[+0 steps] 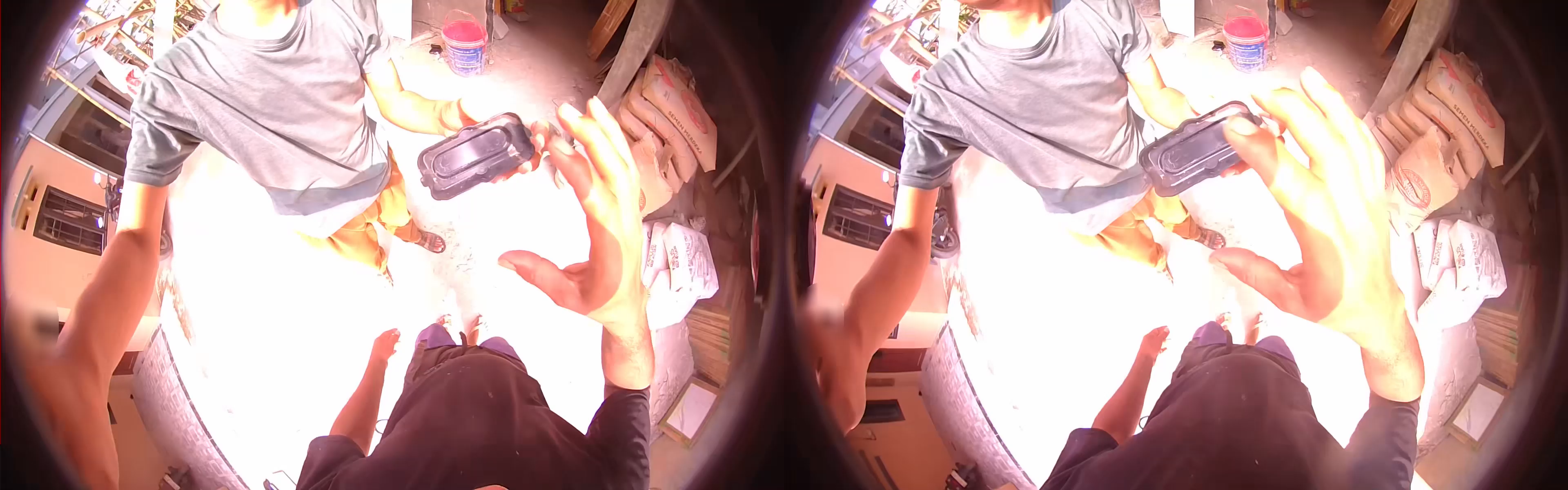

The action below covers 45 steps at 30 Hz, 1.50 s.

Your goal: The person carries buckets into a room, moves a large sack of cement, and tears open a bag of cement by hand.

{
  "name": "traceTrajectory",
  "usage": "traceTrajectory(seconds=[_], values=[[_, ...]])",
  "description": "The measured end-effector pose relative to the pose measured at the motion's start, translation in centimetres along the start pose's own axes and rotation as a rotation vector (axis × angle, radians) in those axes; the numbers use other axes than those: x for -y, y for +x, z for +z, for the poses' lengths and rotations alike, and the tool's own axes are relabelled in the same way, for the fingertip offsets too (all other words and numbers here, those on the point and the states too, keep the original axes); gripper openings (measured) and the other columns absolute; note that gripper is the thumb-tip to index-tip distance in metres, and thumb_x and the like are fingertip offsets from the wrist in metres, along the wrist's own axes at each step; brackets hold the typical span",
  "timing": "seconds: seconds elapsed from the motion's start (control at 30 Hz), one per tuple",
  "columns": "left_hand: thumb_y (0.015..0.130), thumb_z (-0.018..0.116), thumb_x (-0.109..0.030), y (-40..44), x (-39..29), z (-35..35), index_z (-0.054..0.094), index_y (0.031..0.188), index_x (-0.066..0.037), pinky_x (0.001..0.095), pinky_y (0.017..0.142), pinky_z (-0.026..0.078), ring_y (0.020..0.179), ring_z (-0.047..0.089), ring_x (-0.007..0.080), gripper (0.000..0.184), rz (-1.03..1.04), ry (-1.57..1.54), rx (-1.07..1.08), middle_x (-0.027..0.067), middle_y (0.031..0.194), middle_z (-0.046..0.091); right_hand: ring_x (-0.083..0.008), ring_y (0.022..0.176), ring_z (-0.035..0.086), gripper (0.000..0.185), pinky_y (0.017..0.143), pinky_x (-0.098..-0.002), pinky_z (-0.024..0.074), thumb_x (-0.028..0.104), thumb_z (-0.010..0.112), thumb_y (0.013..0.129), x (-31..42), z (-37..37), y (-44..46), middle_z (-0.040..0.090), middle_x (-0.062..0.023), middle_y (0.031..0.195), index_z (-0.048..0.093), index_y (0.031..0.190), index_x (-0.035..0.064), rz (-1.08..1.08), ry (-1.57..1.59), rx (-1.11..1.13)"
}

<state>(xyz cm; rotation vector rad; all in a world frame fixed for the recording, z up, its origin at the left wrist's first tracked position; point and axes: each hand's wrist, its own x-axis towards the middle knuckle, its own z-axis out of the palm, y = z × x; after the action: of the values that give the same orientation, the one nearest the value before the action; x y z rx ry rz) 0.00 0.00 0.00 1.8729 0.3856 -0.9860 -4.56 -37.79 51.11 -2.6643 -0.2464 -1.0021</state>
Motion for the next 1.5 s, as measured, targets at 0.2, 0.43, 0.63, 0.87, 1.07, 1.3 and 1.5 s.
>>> traceTrajectory(seconds=[0.2, 0.43, 0.63, 0.87, 1.07, 1.3, 1.5], values=[[0.083, 0.063, -0.032, -1.2, -1.5, 3.4, 0.061, 0.111, -0.014, 0.0368, 0.076, 0.042, 0.095, 0.059, 0.0201, 0.033, -0.187, -0.130, 0.064, -0.0002, 0.098, 0.062, -0.0351, 0.132, 0.030, 0.083, 0.104, -0.0550, 0.0269, 0.028, 0.084, 0.048, -3.0, 4.7, 2.1, 0.039, -0.0050, 0.139, 0.052, 0.124, 0.0177, -0.086, -0.220, 0.068], [0.086, 0.058, -0.030, -0.7, 1.8, 2.1, 0.063, 0.106, -0.016, 0.0343, 0.066, 0.042, 0.078, 0.060, 0.0153, 0.025, -0.264, -0.117, -0.020, -0.0038, 0.088, 0.059, -0.0321, 0.119, 0.043, 0.041, 0.100, -0.0491, 0.0334, 0.020, 0.064, 0.072, -2.1, 9.8, 2.3, 0.048, -0.0103, 0.124, 0.057, 0.112, 0.0123, -0.184, -0.144, 0.020], [0.086, 0.058, -0.028, -0.5, 4.4, 2.1, 0.059, 0.113, -0.016, 0.0383, 0.074, 0.043, 0.090, 0.060, 0.0202, 0.029, -0.264, -0.151, 0.009, 0.0002, 0.099, 0.060, -0.0273, 0.114, 0.047, 0.034, 0.094, -0.0460, 0.0384, 0.017, 0.060, 0.075, -1.3, 12.0, 2.5, 0.052, -0.0069, 0.115, 0.056, 0.109, 0.0111, -0.289, -0.160, -0.120], [0.082, 0.060, -0.030, -0.5, 4.6, 1.7, 0.055, 0.118, -0.011, 0.0435, 0.082, 0.041, 0.101, 0.058, 0.0271, 0.042, -0.299, -0.096, 0.060, 0.0054, 0.106, 0.058, -0.0292, 0.119, 0.048, 0.039, 0.103, -0.0468, 0.0357, 0.014, 0.055, 0.086, -0.2, 11.9, -0.3, 0.052, -0.0082, 0.123, 0.048, 0.124, 0.0095, -0.322, 0.264, -0.201], [0.085, 0.059, -0.034, 4.4, 5.5, 2.7, 0.061, 0.100, -0.018, 0.0297, 0.060, 0.039, 0.074, 0.056, 0.0131, 0.021, -0.270, 0.072, 0.408, -0.0059, 0.086, 0.056, -0.0328, 0.093, 0.063, 0.055, 0.078, -0.0378, 0.0493, 0.019, 0.069, 0.078, -4.4, 13.7, -16.1, 0.063, -0.0178, 0.100, 0.042, 0.124, 0.0032, 0.724, 0.682, 0.304], [0.086, 0.059, -0.036, 4.9, -1.2, 9.8, 0.057, 0.119, -0.015, 0.0387, 0.069, 0.046, 0.093, 0.062, 0.0183, 0.039, -0.166, 0.446, 0.401, 0.0005, 0.100, 0.061, -0.0333, 0.091, 0.064, 0.079, 0.078, -0.0455, 0.0496, 0.067, 0.066, 0.067, -0.5, 8.9, -53.9, 0.066, -0.0174, 0.099, 0.056, 0.114, 0.0044, 1.755, 0.134, 0.933], [0.086, 0.055, -0.040, 8.3, -4.4, 16.1, 0.064, 0.108, -0.005, 0.0362, 0.067, 0.053, 0.078, 0.067, 0.0215, 0.043, 0.313, 1.063, 0.491, 0.0152, 0.093, 0.068, -0.0154, 0.083, 0.063, 0.032, 0.073, -0.0328, 0.0492, 0.027, 0.052, 0.088, 12.5, 9.1, -69.1, 0.067, -0.0085, 0.092, 0.062, 0.113, 0.0080, 2.087, 1.092, 0.267]])
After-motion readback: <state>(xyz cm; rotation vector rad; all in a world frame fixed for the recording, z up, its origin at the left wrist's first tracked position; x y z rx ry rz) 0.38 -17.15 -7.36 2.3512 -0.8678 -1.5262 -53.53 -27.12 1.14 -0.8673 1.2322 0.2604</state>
